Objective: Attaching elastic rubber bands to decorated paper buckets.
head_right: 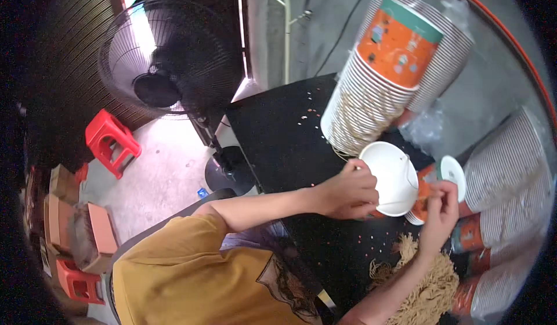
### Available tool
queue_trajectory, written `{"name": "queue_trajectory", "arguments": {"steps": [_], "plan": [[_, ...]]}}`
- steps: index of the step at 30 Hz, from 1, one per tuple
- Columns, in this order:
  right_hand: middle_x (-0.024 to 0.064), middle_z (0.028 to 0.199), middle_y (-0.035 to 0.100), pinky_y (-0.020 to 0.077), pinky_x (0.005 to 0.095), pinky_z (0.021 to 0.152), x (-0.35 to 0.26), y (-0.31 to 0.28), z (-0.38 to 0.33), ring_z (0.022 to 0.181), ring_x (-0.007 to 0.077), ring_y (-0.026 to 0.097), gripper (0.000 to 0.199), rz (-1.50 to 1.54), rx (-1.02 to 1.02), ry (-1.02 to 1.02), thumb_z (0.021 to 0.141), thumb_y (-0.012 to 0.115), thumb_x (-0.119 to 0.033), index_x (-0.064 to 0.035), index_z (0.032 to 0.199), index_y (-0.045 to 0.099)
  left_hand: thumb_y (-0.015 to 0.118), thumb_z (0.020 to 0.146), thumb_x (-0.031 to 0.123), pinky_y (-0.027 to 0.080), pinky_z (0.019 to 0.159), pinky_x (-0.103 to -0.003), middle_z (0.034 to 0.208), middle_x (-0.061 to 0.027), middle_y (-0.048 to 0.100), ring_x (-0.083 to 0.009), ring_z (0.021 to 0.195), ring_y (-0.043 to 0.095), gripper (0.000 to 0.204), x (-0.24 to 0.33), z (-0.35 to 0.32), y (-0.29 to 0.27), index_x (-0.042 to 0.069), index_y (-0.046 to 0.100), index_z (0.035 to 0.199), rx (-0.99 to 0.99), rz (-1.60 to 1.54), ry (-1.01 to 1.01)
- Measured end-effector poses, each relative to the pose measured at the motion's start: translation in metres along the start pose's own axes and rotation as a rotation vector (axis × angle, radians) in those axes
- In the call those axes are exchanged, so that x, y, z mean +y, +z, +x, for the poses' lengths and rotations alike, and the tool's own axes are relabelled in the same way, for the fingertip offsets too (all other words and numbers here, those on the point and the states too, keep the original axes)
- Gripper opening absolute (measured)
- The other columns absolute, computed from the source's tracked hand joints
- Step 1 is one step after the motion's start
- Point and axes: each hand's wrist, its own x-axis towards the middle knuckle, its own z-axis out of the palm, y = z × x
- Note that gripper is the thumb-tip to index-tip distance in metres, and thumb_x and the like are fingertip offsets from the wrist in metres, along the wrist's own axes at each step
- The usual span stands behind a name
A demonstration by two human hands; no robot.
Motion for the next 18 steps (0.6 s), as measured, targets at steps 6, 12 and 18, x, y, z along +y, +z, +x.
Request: {"name": "queue_trajectory", "arguments": {"steps": [6,12,18], "plan": [[-0.0023,0.074,0.044,0.0316,0.0221,0.059,-0.001,-0.015,0.0,0.066,0.0055,0.038,0.008,-0.332,-0.04,0.041,0.089,0.046,-0.001,-0.0009,0.09,0.054,0.06,0.088,0.018,0.029,0.092,-0.041,0.082,-0.0035,0.043,-0.0205,0.084,0.048,0.01,-0.001,-0.007,-0.009,0.013,0.055,0.082,-0.016,0.015,0.042],[0.0057,0.073,0.053,0.041,0.0262,0.066,-0.004,-0.014,-0.007,0.07,0.0124,0.05,0.008,-0.439,-0.18,0.032,0.084,0.048,-0.001,0.0019,0.084,0.055,0.057,0.093,0.023,0.029,0.094,-0.042,0.084,-0.0056,0.043,-0.0219,0.089,0.048,0.013,-0.006,-0.015,-0.03,0.011,0.054,0.087,-0.089,-0.016,0.06],[0.0107,0.078,0.057,0.0446,0.0315,0.069,-0.002,-0.019,-0.026,0.072,0.0215,0.054,0.009,-0.619,-0.256,0.049,0.086,0.054,-0.005,0.0027,0.089,0.056,0.062,0.082,0.025,0.04,0.08,-0.041,0.075,-0.0069,0.051,-0.0262,0.078,0.055,0.014,-0.007,-0.006,-0.037,0.012,0.061,0.078,-0.246,0.262,0.062]]}}
